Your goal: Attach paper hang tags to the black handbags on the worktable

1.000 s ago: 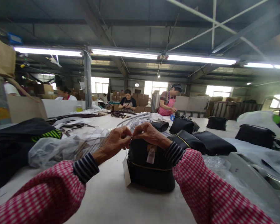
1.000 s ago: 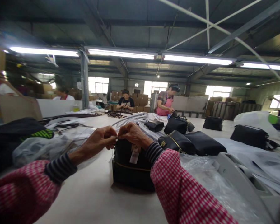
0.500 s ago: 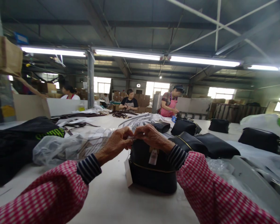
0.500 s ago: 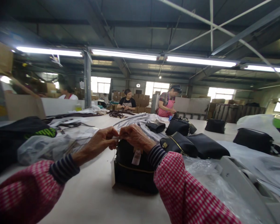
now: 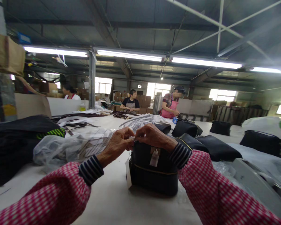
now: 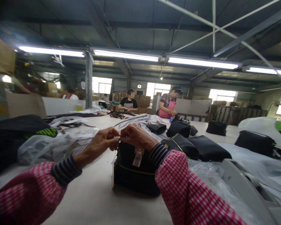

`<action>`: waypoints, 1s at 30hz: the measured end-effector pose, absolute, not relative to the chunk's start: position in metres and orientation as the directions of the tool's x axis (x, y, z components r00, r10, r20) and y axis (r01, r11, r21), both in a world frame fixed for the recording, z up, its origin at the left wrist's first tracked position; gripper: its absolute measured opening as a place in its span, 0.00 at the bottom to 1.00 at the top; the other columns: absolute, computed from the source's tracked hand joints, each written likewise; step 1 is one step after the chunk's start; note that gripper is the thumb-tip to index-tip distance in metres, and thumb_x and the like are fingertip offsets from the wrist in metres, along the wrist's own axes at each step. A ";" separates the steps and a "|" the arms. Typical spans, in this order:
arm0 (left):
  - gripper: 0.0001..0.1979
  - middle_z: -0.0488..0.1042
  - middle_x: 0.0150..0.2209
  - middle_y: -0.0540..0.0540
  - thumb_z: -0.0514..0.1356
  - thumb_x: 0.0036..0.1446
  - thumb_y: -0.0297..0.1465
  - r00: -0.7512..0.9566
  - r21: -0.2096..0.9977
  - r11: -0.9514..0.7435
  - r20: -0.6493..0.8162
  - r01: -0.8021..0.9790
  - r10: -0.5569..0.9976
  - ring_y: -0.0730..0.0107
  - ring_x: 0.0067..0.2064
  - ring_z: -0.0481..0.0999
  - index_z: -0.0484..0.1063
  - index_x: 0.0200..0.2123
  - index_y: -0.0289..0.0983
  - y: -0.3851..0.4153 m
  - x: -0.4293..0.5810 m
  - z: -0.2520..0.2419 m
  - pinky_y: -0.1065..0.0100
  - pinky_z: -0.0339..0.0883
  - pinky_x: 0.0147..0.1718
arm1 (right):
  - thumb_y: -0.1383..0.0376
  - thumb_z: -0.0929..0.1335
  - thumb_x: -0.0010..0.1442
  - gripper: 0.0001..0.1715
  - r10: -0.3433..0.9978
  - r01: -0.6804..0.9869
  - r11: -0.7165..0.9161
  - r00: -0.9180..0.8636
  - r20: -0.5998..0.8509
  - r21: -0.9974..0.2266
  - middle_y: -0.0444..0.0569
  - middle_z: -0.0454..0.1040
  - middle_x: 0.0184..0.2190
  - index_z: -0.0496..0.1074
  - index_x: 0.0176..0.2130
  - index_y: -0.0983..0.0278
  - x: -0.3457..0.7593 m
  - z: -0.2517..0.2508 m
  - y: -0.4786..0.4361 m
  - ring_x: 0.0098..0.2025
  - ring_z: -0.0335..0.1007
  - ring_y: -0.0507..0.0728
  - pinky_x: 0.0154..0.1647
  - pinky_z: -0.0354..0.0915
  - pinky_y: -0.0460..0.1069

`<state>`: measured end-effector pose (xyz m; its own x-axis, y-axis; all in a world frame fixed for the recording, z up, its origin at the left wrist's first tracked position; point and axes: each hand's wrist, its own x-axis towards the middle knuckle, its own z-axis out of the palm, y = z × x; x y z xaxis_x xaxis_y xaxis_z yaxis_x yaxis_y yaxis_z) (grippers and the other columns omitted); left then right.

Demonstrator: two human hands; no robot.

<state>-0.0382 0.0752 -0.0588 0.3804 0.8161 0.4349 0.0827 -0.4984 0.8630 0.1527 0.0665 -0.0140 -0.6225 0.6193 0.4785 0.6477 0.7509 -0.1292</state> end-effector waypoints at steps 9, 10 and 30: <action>0.10 0.76 0.21 0.48 0.65 0.43 0.31 0.342 0.927 -0.375 0.355 -0.010 0.870 0.66 0.21 0.76 0.68 0.30 0.35 0.075 -0.036 -0.057 0.71 0.68 0.18 | 0.69 0.66 0.62 0.06 0.498 0.743 0.604 -0.635 0.591 0.290 0.47 0.73 0.32 0.72 0.33 0.65 0.142 -0.043 0.056 0.34 0.64 0.53 0.32 0.52 0.48; 0.10 0.75 0.20 0.48 0.65 0.41 0.31 0.323 0.930 -0.366 0.354 -0.026 0.878 0.67 0.20 0.75 0.68 0.29 0.35 0.073 -0.034 -0.056 0.72 0.67 0.17 | 0.69 0.66 0.63 0.06 0.495 0.747 0.590 -0.634 0.594 0.305 0.47 0.73 0.32 0.72 0.33 0.64 0.142 -0.046 0.055 0.35 0.65 0.54 0.32 0.52 0.49; 0.12 0.74 0.21 0.46 0.64 0.39 0.34 0.353 0.999 -0.041 0.032 0.016 0.935 0.78 0.18 0.61 0.66 0.27 0.36 0.079 -0.042 -0.045 0.76 0.51 0.19 | 0.67 0.69 0.64 0.09 0.476 0.830 0.472 -0.524 0.706 0.297 0.45 0.73 0.31 0.71 0.30 0.63 0.125 -0.066 0.041 0.37 0.63 0.55 0.35 0.53 0.51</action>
